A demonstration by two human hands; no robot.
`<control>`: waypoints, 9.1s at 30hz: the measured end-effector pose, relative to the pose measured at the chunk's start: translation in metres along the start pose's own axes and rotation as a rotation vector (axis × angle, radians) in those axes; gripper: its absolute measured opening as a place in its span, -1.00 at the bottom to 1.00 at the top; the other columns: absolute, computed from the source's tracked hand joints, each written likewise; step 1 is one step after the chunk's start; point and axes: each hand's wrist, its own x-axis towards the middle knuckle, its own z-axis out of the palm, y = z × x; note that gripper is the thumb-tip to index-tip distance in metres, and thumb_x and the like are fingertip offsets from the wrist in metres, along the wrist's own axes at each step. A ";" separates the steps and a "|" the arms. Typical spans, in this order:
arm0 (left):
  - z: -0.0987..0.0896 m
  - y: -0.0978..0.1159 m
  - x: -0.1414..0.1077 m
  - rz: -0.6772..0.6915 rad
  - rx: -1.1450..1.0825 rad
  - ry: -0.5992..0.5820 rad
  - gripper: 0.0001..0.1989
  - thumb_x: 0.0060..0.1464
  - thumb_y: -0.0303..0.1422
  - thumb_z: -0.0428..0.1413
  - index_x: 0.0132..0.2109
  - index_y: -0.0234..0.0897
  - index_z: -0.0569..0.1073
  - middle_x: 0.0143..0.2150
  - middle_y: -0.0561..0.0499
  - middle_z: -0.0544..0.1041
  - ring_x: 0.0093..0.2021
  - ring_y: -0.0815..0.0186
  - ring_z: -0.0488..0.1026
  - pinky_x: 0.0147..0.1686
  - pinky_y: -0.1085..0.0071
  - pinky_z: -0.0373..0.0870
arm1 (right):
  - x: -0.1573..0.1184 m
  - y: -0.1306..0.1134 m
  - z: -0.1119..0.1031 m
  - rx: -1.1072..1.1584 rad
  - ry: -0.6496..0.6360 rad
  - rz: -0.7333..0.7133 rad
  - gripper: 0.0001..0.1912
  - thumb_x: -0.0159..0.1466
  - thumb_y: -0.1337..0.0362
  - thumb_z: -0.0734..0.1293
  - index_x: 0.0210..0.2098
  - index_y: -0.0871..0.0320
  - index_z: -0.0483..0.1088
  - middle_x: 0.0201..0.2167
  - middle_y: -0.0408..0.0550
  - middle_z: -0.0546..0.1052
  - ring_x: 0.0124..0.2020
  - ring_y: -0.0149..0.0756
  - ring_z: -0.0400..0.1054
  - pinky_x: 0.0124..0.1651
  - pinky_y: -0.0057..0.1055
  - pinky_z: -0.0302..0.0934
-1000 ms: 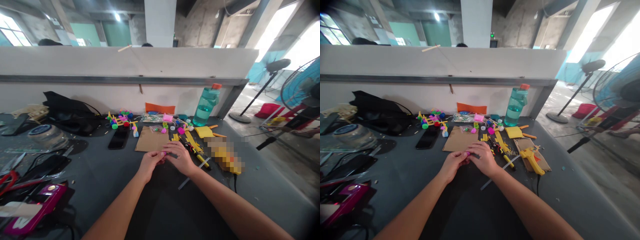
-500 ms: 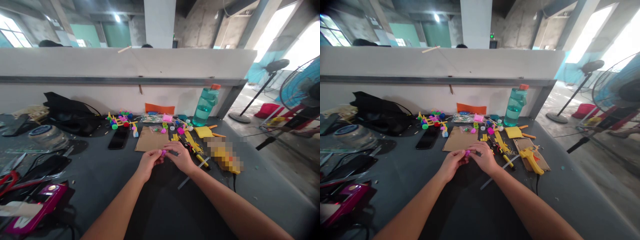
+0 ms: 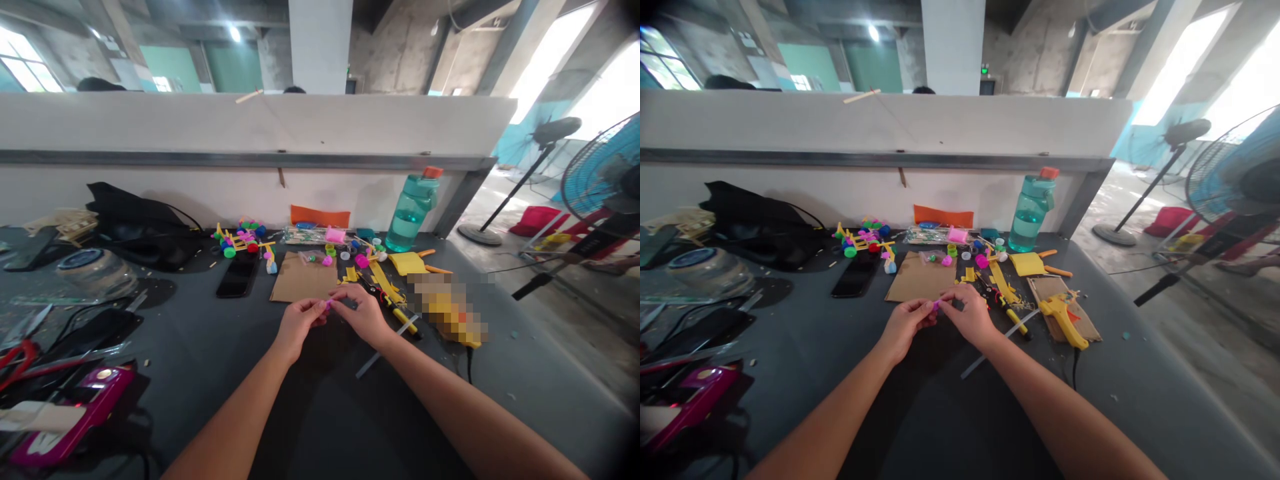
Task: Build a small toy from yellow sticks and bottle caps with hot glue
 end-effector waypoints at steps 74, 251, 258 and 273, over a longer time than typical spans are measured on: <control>0.012 -0.005 -0.005 -0.022 -0.266 -0.082 -0.64 -0.14 -0.10 0.23 -0.43 -0.37 0.49 -0.55 0.07 0.43 -0.54 0.47 0.33 -0.41 0.45 0.33 | -0.005 -0.009 0.004 0.035 0.017 -0.106 -0.90 0.12 0.25 0.41 -0.33 0.00 0.50 -0.31 -0.10 0.56 -0.10 -0.20 0.35 -0.01 -0.17 0.24; -0.010 0.029 -0.080 0.023 0.019 0.032 -0.77 -0.02 -0.22 0.13 -0.32 -0.32 0.50 -0.43 0.00 0.46 -0.40 0.36 0.35 -0.43 0.44 0.33 | -0.026 -0.060 0.007 0.099 -0.201 -0.028 -0.93 0.16 0.29 0.37 -0.32 0.10 0.44 -0.38 -0.09 0.49 -0.36 -0.36 0.36 -0.29 -0.40 0.29; -0.008 0.032 -0.082 0.092 0.206 0.079 -0.78 0.01 -0.24 0.11 -0.40 -0.32 0.51 -0.53 0.05 0.42 -0.49 0.42 0.29 -0.47 0.48 0.25 | -0.023 -0.062 0.007 -0.034 -0.234 -0.204 -0.73 0.13 0.26 0.40 -0.15 0.06 0.44 -0.28 -0.05 0.52 -0.24 -0.27 0.39 -0.18 -0.31 0.29; -0.009 0.025 -0.080 -0.046 -0.121 -0.025 -0.78 0.00 -0.23 0.14 -0.41 -0.33 0.48 -0.49 0.04 0.38 -0.43 0.40 0.30 -0.46 0.48 0.27 | -0.022 -0.059 0.008 -0.055 -0.199 -0.231 -0.78 0.15 0.29 0.38 -0.18 0.02 0.47 -0.27 -0.05 0.55 -0.20 -0.20 0.40 -0.14 -0.22 0.28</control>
